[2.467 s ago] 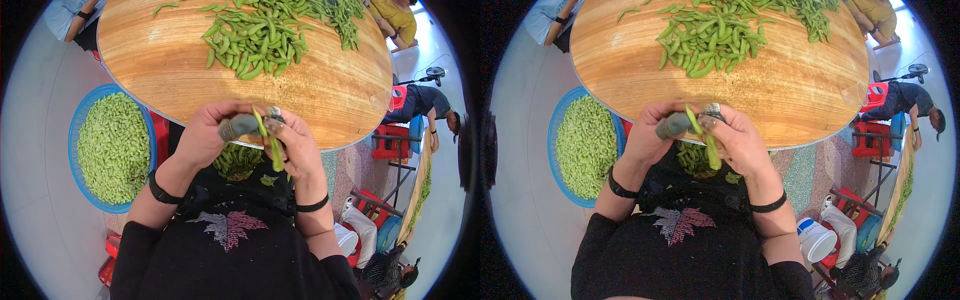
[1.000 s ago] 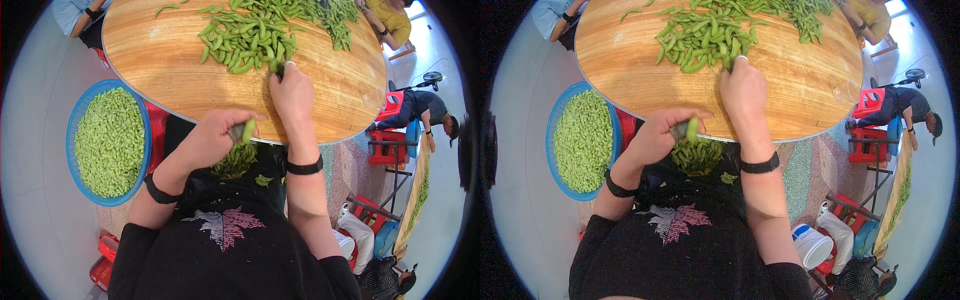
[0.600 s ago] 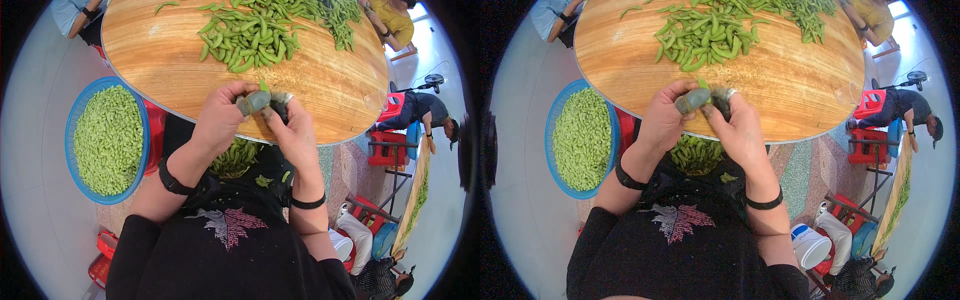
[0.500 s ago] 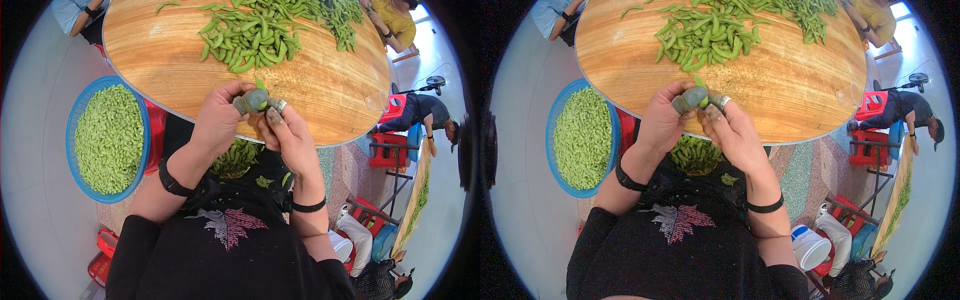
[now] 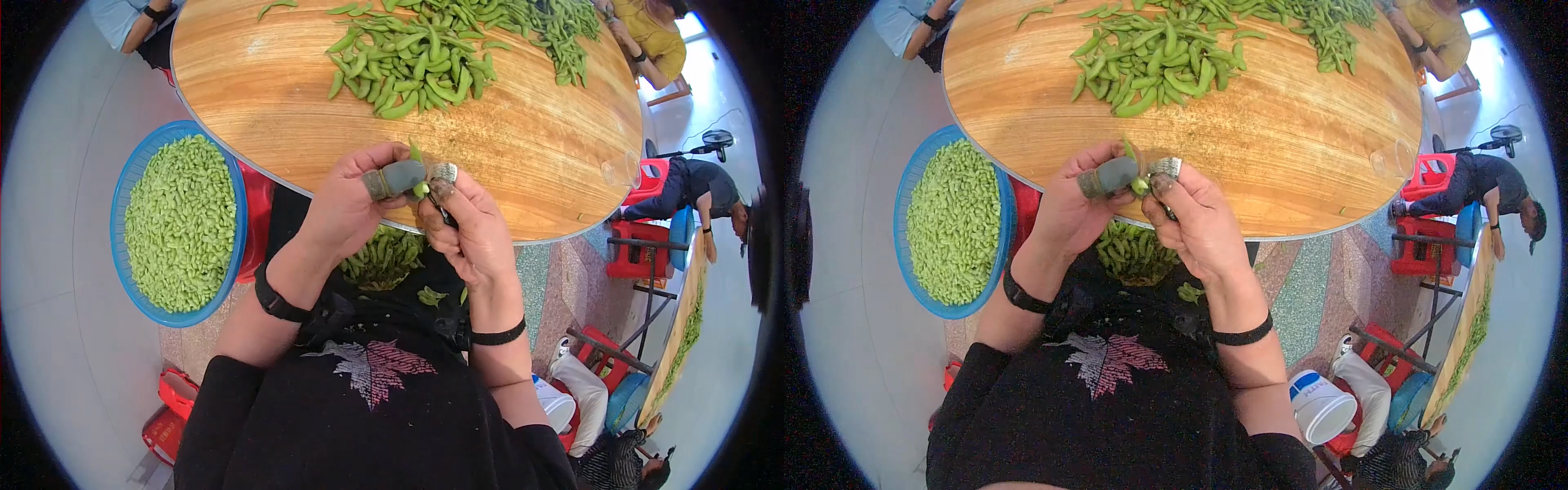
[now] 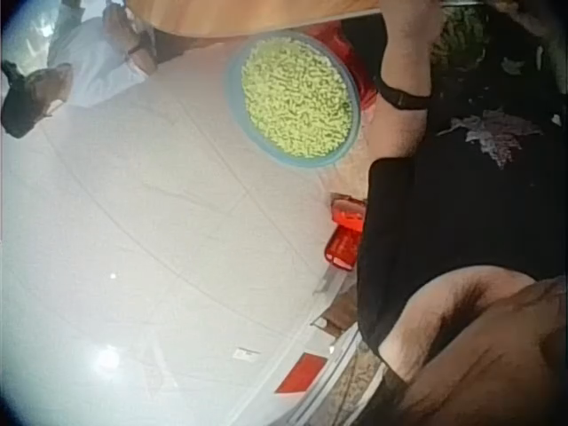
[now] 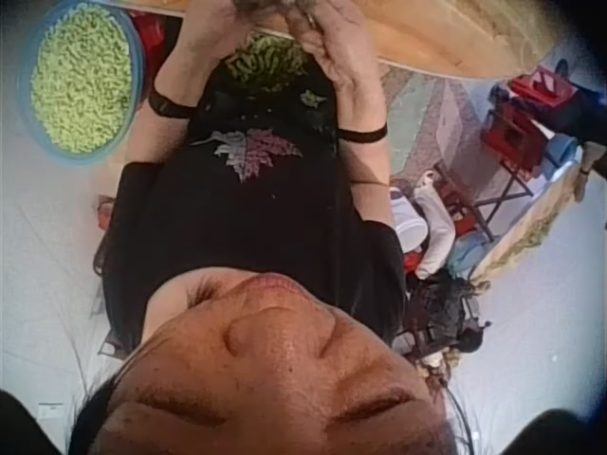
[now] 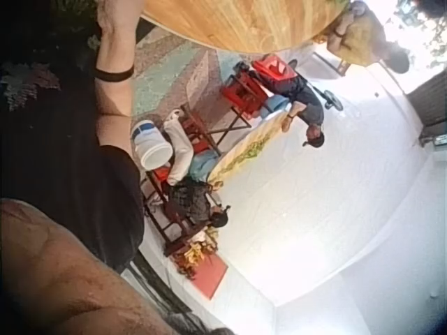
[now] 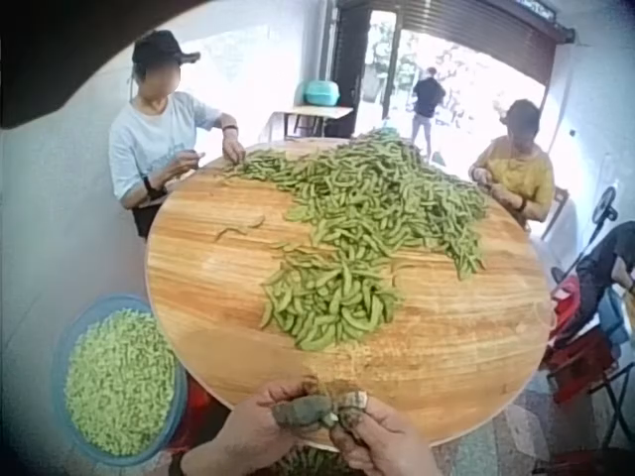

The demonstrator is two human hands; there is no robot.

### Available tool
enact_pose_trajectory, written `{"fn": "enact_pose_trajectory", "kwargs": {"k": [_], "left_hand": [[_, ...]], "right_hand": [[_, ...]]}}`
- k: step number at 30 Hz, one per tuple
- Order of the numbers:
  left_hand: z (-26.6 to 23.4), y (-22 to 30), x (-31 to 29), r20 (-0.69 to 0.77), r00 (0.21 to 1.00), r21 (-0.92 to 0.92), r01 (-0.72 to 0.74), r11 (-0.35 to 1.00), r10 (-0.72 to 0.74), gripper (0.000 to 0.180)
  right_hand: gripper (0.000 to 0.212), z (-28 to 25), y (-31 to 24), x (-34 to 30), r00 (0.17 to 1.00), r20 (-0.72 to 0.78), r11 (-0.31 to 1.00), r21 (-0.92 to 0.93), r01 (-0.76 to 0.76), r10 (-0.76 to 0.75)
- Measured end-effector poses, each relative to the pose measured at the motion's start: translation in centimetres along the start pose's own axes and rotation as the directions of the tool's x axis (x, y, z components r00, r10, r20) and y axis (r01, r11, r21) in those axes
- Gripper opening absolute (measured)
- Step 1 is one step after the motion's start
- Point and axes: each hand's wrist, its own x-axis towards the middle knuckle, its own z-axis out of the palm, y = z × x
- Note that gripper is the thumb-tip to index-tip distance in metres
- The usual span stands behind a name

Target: Manually shelling green beans (edamame) from their pods into a blue plastic bowl.

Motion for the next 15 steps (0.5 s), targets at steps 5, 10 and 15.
{"fn": "enact_pose_trajectory", "kwargs": {"k": [5,10,15], "left_hand": [[-0.3,-0.8,0.1,0.100,0.963,0.526,-0.263,0.809,0.249,0.015],[1.3,-0.6,-0.6,0.035,0.922,0.769,-0.272,0.579,0.387,0.019],[-0.4,-0.4,0.1,0.103,0.893,0.725,-0.369,0.581,0.439,0.029]], "right_hand": [[0.011,0.7,1.4,0.8,0.951,-0.092,0.848,-0.484,0.217,-0.296],[0.010,0.9,1.1,1.1,0.959,-0.150,0.913,-0.369,0.173,-0.242],[0.016,-0.2,-0.9,2.4,0.952,-0.085,0.688,-0.711,0.148,-0.293]]}}
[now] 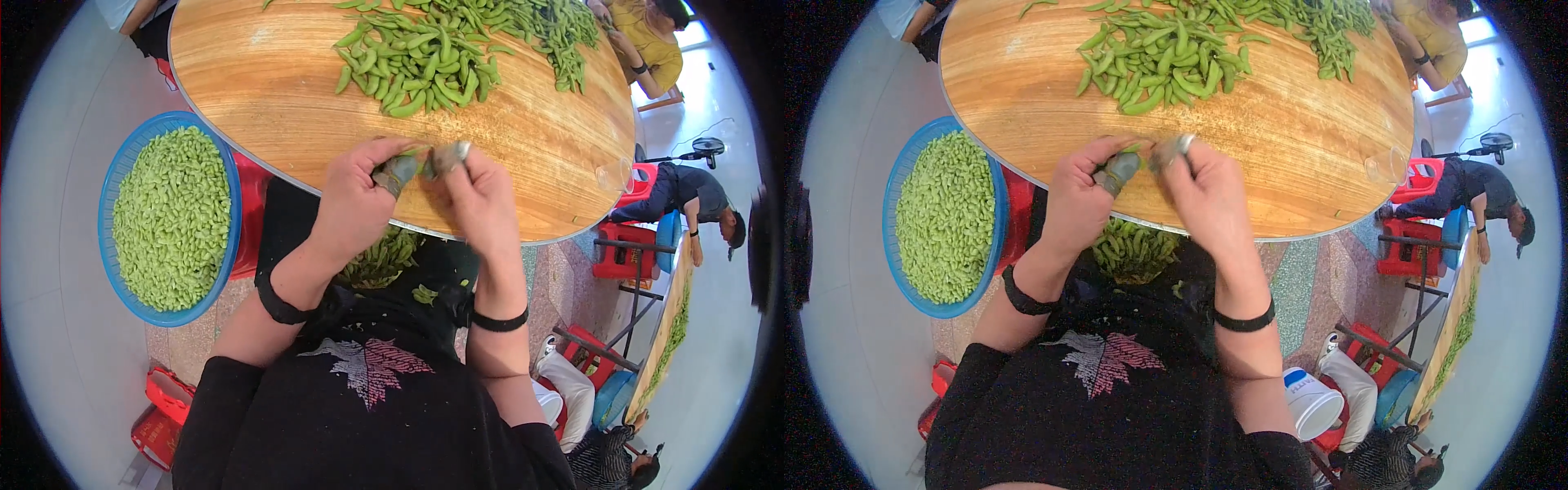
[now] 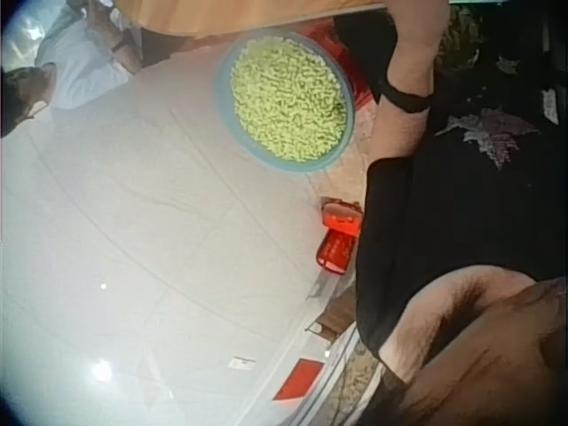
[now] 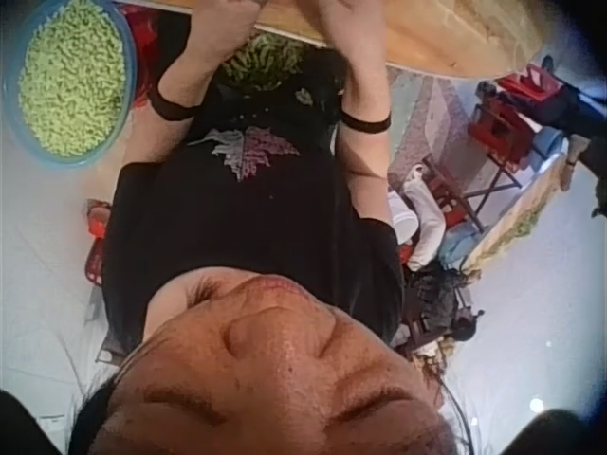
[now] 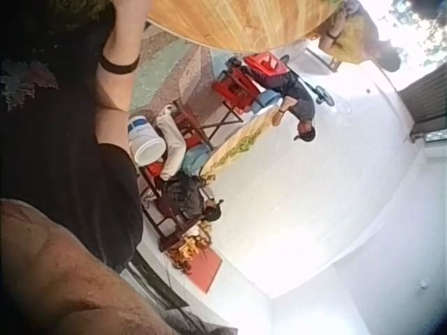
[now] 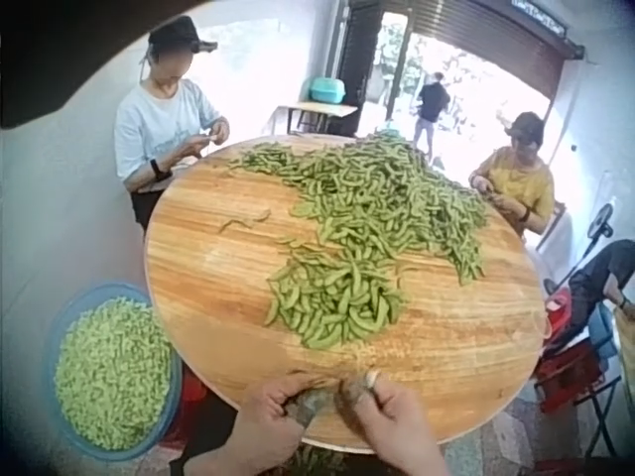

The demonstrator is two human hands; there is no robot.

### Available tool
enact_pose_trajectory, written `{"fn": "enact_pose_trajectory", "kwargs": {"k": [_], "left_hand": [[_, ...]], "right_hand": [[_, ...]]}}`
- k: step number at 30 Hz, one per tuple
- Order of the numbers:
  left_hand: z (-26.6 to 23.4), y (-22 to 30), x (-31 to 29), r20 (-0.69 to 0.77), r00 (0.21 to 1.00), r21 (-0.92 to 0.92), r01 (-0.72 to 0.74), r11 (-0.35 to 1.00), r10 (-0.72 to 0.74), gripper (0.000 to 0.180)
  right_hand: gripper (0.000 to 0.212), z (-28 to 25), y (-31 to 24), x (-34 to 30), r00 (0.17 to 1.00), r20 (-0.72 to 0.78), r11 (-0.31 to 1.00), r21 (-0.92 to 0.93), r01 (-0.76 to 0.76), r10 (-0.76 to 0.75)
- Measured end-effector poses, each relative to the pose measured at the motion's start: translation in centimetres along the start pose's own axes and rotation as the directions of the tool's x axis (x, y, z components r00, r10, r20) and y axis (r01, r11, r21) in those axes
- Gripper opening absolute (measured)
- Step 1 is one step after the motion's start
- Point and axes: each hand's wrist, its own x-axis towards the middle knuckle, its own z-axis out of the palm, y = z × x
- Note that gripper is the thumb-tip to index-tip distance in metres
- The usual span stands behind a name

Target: Manually shelling green beans (edamame) from their pods into a blue plastic bowl.

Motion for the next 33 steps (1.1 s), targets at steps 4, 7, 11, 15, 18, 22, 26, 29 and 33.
{"fn": "enact_pose_trajectory", "kwargs": {"k": [4,7,11,15,18,22,26,29,33], "left_hand": [[-0.4,0.6,0.1,0.019,1.000,0.083,0.017,0.996,-0.019,0.033],[-0.3,1.2,-0.3,0.066,0.993,0.067,0.093,0.993,-0.097,0.033],[-0.3,1.1,-0.7,0.135,0.984,0.107,0.104,0.989,-0.118,0.037],[0.0,1.3,-0.7,0.133,0.982,0.156,0.112,0.981,-0.133,0.033],[0.1,1.1,-0.8,0.189,0.982,0.282,-0.049,0.958,-0.005,0.033],[-0.4,2.2,-0.8,0.348,0.927,-0.160,0.209,0.965,-0.143,0.035],[-1.3,2.5,-0.5,0.487,0.841,-0.501,0.491,0.713,-0.236,0.031],[-2.4,2.7,0.2,0.290,0.906,-0.362,0.402,0.841,-0.308,0.029],[-3.3,2.1,0.3,0.116,0.977,-0.143,0.193,0.971,-0.178,0.030]], "right_hand": [[0.017,-0.3,-1.1,3.7,0.846,-0.265,0.693,-0.703,0.160,-0.464],[0.019,0.3,-1.1,5.2,0.891,-0.209,0.457,-0.890,-0.001,-0.404],[0.017,-0.3,0.2,4.3,0.889,-0.214,0.494,-0.869,0.016,-0.404],[0.020,-0.6,-0.1,1.0,0.961,-0.149,0.831,-0.543,0.117,-0.233],[0.018,-0.1,0.0,-1.3,0.988,-0.007,0.981,-0.119,0.151,-0.153],[0.008,0.1,-0.5,-2.5,1.000,-0.001,0.928,0.371,0.013,-0.013],[0.005,0.2,-0.2,-2.3,0.992,0.116,0.637,0.768,-0.057,-0.051],[0.009,-2.5,-0.8,-2.2,0.945,0.315,0.972,0.235,0.010,-0.086],[0.020,-1.2,-1.5,0.9,0.957,0.005,0.788,-0.566,0.241,-0.290]]}}
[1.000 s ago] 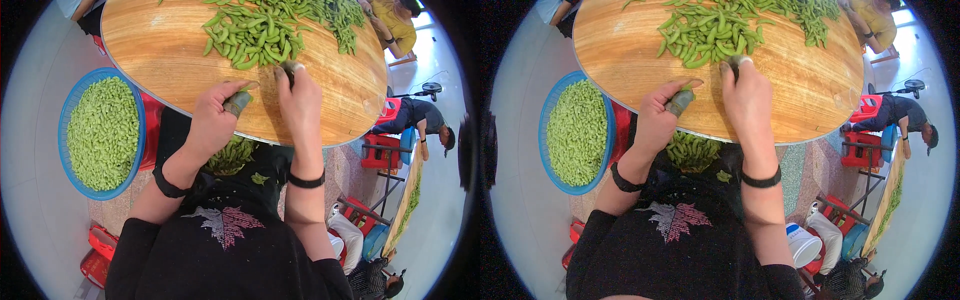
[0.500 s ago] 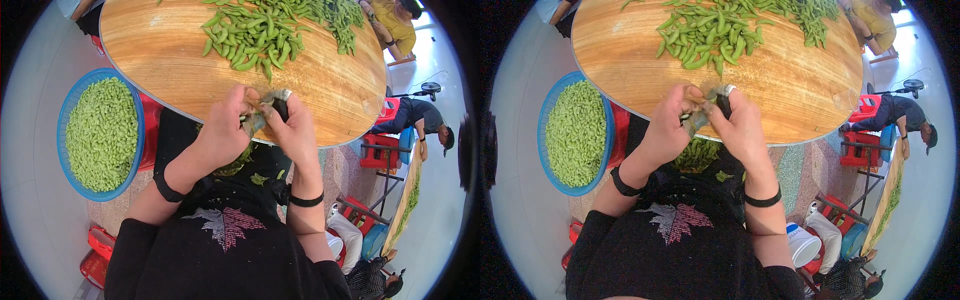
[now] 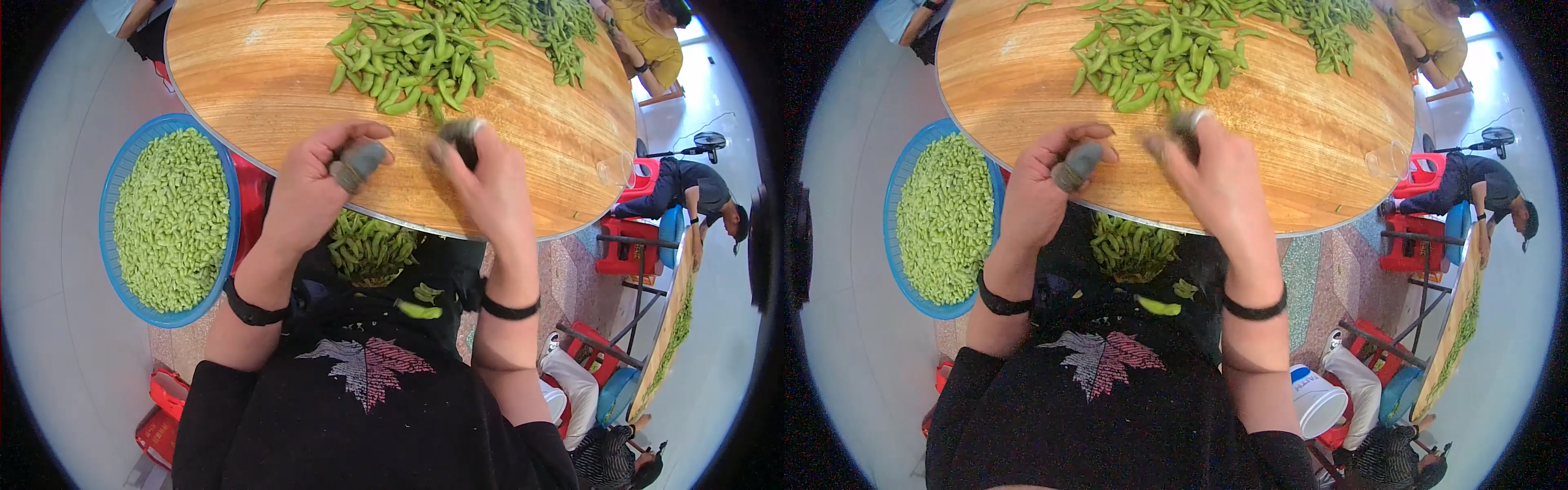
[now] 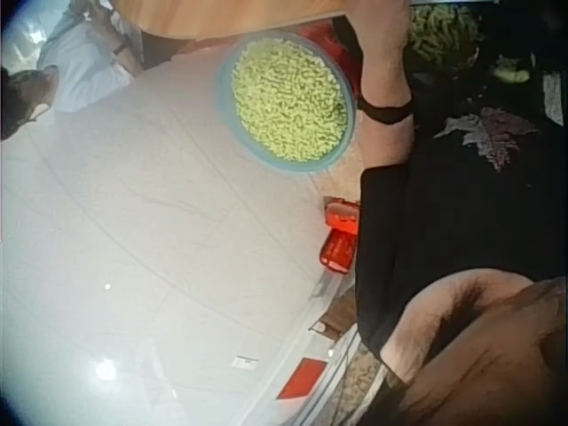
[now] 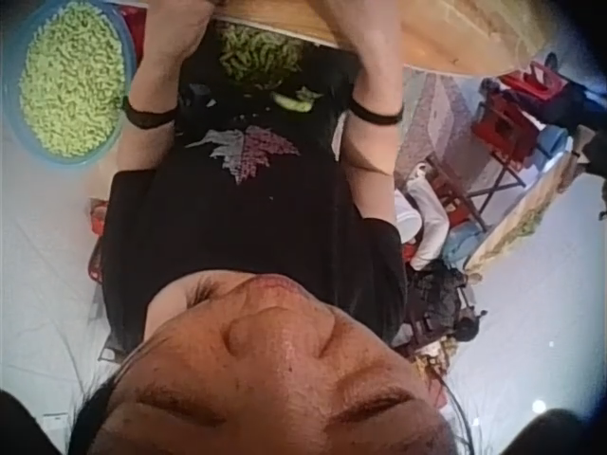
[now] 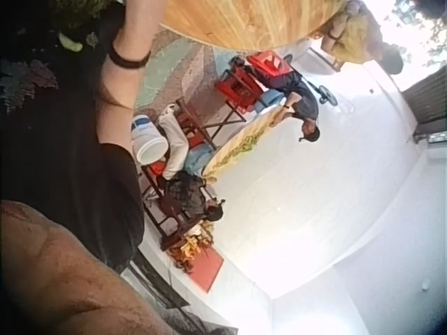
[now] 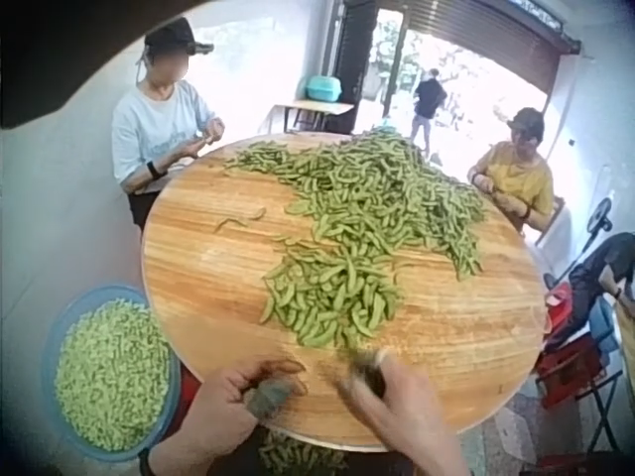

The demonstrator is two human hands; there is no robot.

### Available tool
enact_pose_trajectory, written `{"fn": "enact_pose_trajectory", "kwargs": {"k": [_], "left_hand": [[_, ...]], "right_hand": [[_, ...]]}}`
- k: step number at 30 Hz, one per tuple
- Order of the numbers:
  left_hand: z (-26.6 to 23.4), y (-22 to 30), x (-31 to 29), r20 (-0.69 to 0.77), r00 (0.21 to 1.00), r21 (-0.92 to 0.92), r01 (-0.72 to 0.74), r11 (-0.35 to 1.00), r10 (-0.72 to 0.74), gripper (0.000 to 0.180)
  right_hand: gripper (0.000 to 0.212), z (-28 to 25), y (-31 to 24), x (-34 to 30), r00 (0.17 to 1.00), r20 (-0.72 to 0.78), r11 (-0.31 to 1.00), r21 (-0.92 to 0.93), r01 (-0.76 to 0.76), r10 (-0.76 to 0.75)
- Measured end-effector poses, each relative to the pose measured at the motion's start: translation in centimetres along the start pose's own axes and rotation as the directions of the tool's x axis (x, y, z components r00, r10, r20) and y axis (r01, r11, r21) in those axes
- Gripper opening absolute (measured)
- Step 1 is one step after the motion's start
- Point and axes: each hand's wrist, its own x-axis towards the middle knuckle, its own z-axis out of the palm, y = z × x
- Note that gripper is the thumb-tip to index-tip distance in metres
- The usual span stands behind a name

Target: Manually shelling green beans (edamame) from their pods into a blue plastic bowl.

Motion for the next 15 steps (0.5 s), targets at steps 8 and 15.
{"fn": "enact_pose_trajectory", "kwargs": {"k": [8,15], "left_hand": [[3.0,0.0,0.7,0.018,0.987,0.370,-0.154,0.916,0.159,0.038],[3.3,-0.7,1.5,0.170,0.936,0.499,-0.352,0.792,0.309,0.043]], "right_hand": [[0.021,1.3,0.2,1.1,0.982,-0.113,0.987,-0.035,-0.157,0.152],[0.017,0.9,1.0,-1.6,0.967,0.153,0.696,0.672,-0.252,0.202]]}}
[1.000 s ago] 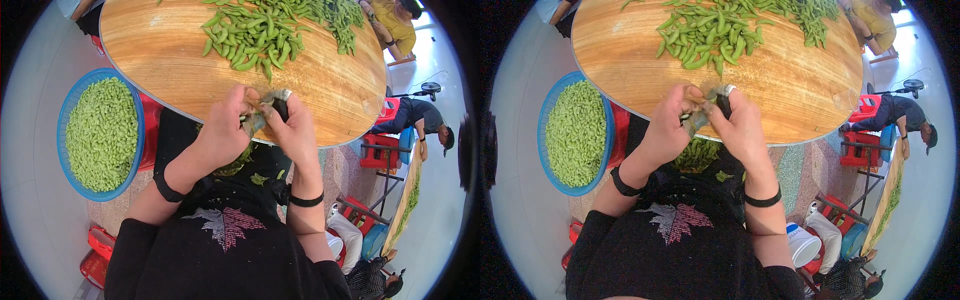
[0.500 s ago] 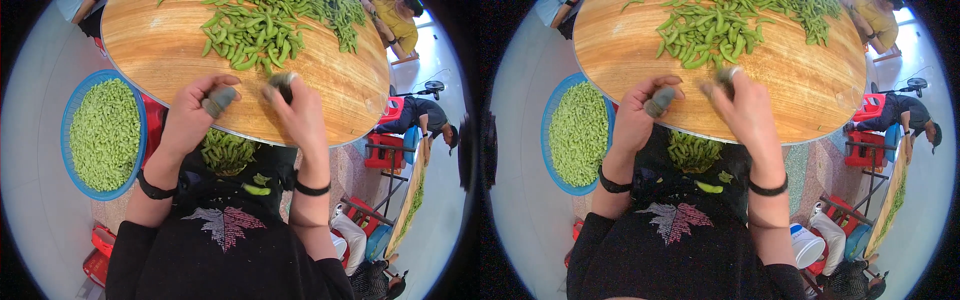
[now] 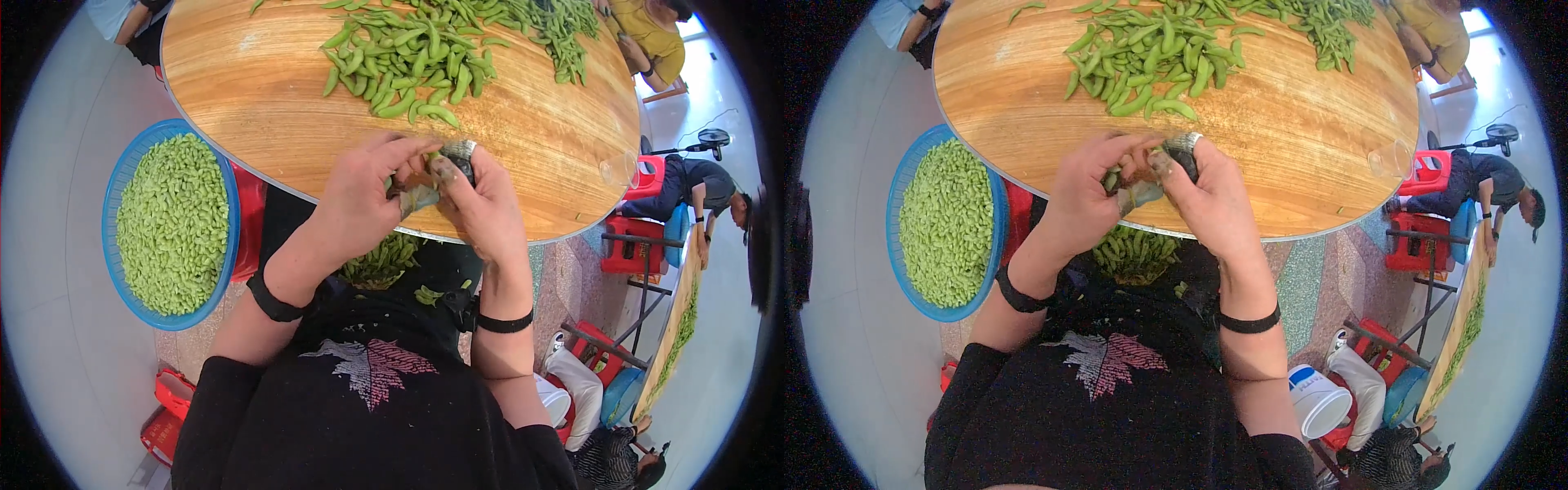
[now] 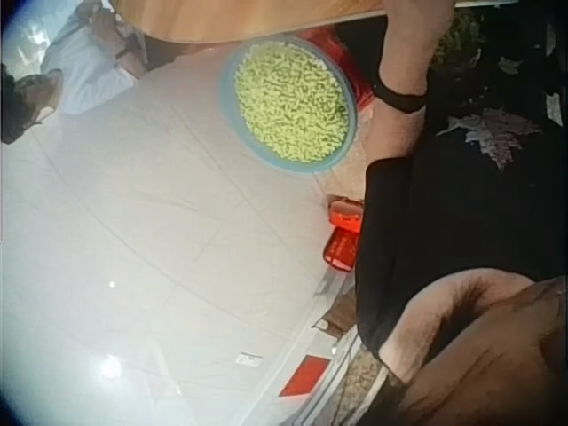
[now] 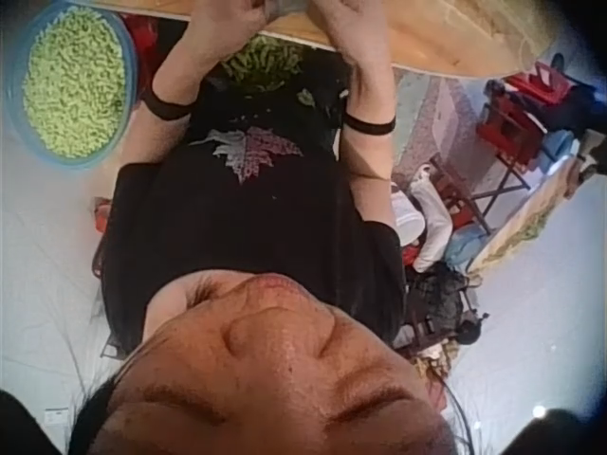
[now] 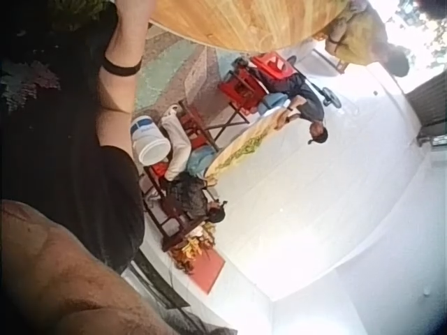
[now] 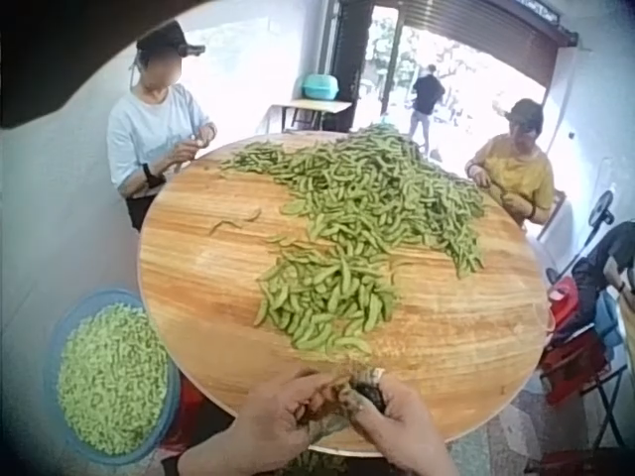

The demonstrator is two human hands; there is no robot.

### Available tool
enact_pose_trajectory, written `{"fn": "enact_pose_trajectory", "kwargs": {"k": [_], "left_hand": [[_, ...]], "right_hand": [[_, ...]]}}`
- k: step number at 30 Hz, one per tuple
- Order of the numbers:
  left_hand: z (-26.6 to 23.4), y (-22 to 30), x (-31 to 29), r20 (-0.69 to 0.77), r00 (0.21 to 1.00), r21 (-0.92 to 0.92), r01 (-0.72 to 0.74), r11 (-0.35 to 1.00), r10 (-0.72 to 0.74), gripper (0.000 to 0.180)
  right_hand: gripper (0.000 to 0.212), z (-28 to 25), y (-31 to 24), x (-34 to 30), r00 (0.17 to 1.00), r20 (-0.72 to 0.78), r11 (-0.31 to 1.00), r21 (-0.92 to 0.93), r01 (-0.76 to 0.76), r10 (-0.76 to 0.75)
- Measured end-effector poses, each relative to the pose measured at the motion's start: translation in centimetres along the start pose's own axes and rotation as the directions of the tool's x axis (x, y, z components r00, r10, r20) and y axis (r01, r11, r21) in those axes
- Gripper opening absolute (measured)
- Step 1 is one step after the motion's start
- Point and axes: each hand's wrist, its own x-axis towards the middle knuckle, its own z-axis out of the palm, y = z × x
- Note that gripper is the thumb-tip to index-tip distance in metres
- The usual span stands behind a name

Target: Manually shelling green beans (edamame) from their pods into a blue plastic bowl.

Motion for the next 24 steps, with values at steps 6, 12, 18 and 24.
{"fn": "enact_pose_trajectory", "kwargs": {"k": [6,12,18,24], "left_hand": [[0.3,-0.5,0.4,0.064,0.997,-0.082,-0.036,0.996,0.041,0.041],[0.6,-0.2,0.1,0.105,0.954,-0.443,0.297,0.846,-0.280,0.026],[0.9,-0.3,-0.1,0.082,0.886,-0.758,0.353,0.548,-0.457,0.017],[1.7,-0.6,-0.2,-0.035,0.940,-0.680,0.225,0.697,-0.338,0.014]], "right_hand": [[0.019,-1.0,-0.7,-0.9,0.981,0.147,0.938,0.303,-0.166,0.126],[0.020,-0.6,-0.4,-1.5,0.997,0.036,0.936,0.343,-0.076,0.067],[0.020,-0.2,-0.2,-2.2,0.988,0.149,0.955,0.286,-0.079,0.037],[0.019,-0.3,0.1,-2.0,0.966,0.233,0.939,0.292,-0.181,0.114]]}}
